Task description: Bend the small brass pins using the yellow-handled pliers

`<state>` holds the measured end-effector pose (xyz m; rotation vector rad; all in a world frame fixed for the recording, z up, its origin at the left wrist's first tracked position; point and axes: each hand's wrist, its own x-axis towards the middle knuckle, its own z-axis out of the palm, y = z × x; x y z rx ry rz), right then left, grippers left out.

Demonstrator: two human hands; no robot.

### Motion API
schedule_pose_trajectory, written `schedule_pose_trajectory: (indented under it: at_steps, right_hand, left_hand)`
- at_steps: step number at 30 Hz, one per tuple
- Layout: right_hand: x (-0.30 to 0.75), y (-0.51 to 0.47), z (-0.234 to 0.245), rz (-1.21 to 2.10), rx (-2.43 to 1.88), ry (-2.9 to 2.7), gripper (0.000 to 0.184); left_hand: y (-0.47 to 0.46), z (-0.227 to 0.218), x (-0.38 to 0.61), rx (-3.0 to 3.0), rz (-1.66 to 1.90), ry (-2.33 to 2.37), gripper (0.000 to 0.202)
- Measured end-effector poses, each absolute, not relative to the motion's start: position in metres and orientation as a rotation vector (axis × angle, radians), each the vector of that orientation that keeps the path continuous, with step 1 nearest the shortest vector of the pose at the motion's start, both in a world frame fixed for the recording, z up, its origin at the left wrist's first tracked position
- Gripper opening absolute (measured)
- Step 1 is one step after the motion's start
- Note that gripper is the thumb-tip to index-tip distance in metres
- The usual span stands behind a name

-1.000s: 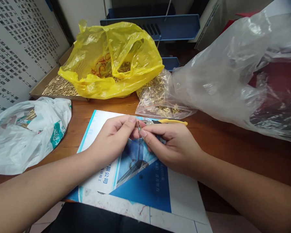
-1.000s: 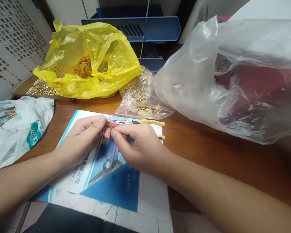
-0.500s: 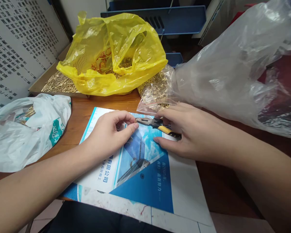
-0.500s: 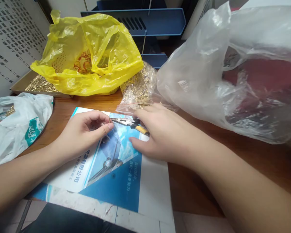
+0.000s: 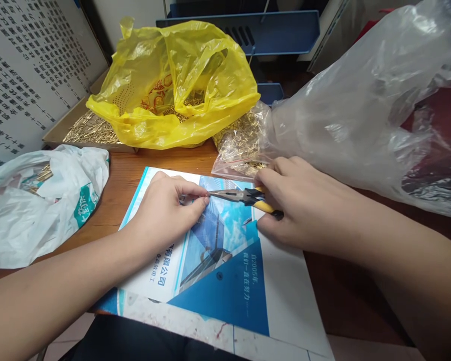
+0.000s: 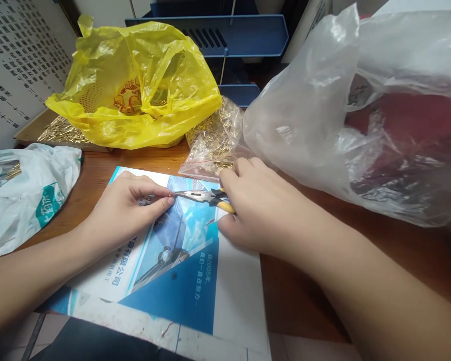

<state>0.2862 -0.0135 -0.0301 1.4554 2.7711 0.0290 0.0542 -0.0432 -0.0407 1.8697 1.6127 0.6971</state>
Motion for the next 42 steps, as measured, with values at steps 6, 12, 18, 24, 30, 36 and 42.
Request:
schedule_pose_trajectory:
  at_steps: [6, 12, 18, 24, 30, 36, 42]
  right_hand:
    - [0.287, -0.012, -0.027, -0.038, 1.394, 2.769, 0.018]
    - [0.284, -0.011, -0.022, -0.160, 1.385, 2.727, 0.016]
    - [0.284, -0.014, -0.015, -0.727, 1.429, 2.733, 0.016]
    - [0.270, -0.018, -0.026, -0.747, 1.613, 2.996, 0.021]
    - [0.265, -0.020, -0.033, -0.858, 1.614, 2.968, 0.029]
    - [0.266, -0.019, -0.028, -0.731, 1.640, 2.841, 0.030]
    - [0.263, -0.022, -0.022, -0.642, 1.689, 2.786, 0.029]
  left_hand:
    - [-0.042, -0.039, 0.054, 1.795, 0.667, 1.613, 0.015]
    - [-0.042, -0.037, 0.054, 1.811, 0.680, 1.609, 0.015]
    - [-0.041, -0.038, 0.054, 1.806, 0.690, 1.604, 0.013]
    - [-0.042, -0.039, 0.055, 1.782, 0.650, 1.633, 0.015]
    - [-0.042, -0.040, 0.055, 1.783, 0.633, 1.621, 0.020]
    - [-0.043, -0.040, 0.055, 1.799, 0.631, 1.625, 0.021]
    - [-0.043, -0.040, 0.056, 1.817, 0.635, 1.646, 0.018]
